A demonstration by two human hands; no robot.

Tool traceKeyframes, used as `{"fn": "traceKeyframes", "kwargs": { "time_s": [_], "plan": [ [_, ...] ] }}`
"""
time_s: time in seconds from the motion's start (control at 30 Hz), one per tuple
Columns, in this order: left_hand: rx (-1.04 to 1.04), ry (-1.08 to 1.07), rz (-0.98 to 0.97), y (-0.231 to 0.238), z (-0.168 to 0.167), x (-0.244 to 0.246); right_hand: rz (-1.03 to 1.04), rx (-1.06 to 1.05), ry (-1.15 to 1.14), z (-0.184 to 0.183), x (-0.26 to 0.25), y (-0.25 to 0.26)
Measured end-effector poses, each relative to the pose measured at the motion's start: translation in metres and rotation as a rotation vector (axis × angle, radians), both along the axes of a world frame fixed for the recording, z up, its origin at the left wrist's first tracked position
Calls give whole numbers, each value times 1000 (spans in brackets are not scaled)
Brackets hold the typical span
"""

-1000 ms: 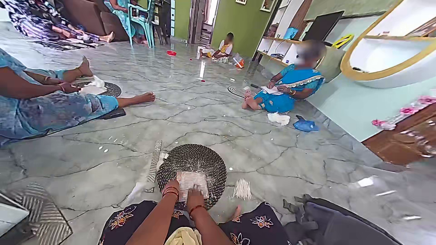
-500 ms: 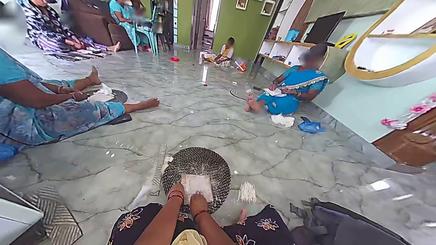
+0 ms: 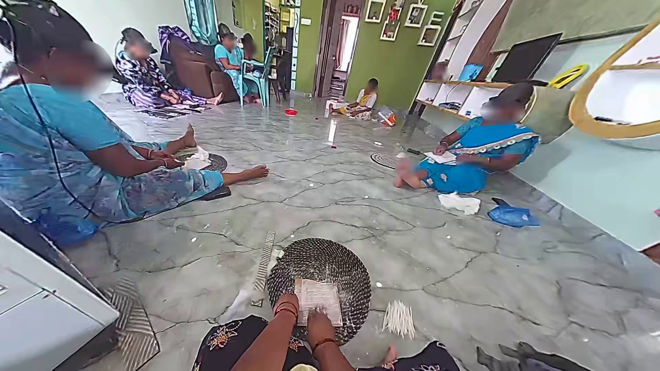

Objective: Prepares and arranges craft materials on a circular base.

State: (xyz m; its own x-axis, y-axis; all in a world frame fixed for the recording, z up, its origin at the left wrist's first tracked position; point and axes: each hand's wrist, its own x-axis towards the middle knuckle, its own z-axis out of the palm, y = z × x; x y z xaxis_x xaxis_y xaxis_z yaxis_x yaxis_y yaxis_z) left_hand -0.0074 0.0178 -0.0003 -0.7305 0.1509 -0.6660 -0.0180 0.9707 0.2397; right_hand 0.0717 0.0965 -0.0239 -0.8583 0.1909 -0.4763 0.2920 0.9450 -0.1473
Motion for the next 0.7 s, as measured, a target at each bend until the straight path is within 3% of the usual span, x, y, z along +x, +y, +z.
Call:
{"fn": "traceKeyframes", "kwargs": {
  "time_s": [0.33,0.53,0.7],
  "plan": [
    [34,37,26,-1,6,-5,125,30,-94,7,-27,24],
    [-23,29,13,2,4,-3,-11,21,-20,-17,-11,10],
    [-51,22,-5,0,5,3,-49,30,-42,0,-2,-3]
  ]
}}
